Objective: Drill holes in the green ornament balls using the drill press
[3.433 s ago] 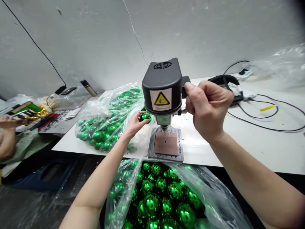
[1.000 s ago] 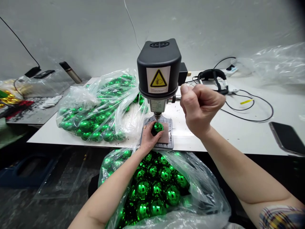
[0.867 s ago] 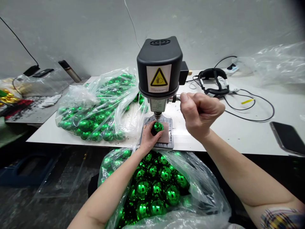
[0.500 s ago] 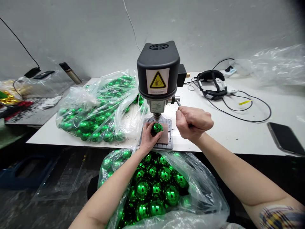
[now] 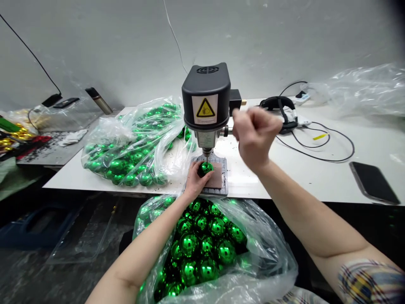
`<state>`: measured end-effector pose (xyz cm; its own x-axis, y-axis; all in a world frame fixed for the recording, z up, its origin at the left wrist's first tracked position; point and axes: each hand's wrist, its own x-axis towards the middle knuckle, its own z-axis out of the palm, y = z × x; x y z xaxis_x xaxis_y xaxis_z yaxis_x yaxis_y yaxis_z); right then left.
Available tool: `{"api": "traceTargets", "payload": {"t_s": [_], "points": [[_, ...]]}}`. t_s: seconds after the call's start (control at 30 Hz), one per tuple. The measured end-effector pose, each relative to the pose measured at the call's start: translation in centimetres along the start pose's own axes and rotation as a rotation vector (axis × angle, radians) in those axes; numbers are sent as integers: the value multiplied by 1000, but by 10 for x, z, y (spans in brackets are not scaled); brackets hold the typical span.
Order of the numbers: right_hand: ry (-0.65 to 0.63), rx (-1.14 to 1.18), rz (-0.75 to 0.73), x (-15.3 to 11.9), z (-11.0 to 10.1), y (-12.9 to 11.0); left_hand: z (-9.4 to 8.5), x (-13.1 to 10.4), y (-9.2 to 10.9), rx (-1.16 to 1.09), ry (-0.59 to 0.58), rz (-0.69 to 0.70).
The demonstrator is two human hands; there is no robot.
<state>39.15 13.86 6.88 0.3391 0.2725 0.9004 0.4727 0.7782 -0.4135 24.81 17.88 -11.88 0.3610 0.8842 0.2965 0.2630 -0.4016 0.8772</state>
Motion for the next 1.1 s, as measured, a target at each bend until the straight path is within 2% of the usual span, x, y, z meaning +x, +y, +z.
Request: {"api": "traceTargets", "payload": {"t_s": [0.07, 0.13, 0.17, 0.2, 0.3, 0.4, 0.5, 0.6, 0.67, 0.73, 0.8, 0.83, 0.9, 1.0, 1.07, 1.1], "points": [[2, -4, 137, 18, 4, 7, -11, -4, 11, -35, 39, -78], [-23, -10, 228, 29, 6, 14, -28, -17, 34, -66, -5, -163], [-36, -25, 258, 33, 6, 16, -37, -27, 49, -79, -87, -191], [-41, -45, 276, 34, 6, 18, -46, -38, 65, -88, -226, -197], [-5, -51, 250, 34, 8, 17, -59, -81, 109, 40, -627, -73], [58, 22, 206, 34, 12, 16, -43, -123, 128, 241, -861, 132], [51, 48, 201, 34, 13, 19, -12, -150, 126, 422, -968, 246], [55, 109, 149, 34, 11, 21, 7, -161, 121, 530, -1064, 278], [32, 122, 162, 34, 10, 19, 4, -161, 124, 506, -1160, 272], [8, 106, 192, 33, 8, 16, -10, -153, 130, 440, -1201, 263], [-12, 85, 212, 32, 6, 12, -31, -135, 136, 341, -1155, 269], [-11, 81, 218, 31, 6, 10, -42, -122, 136, 281, -1096, 263], [-14, 82, 237, 29, 6, 8, -63, -85, 128, 205, -891, 198], [6, 97, 232, 27, 6, 6, -86, -8, 86, 317, -480, 54], [9, 101, 219, 26, 6, 6, -92, 47, 43, 500, -318, 13], [3, 96, 219, 26, 6, 6, -93, 71, 21, 601, -284, -17]]}}
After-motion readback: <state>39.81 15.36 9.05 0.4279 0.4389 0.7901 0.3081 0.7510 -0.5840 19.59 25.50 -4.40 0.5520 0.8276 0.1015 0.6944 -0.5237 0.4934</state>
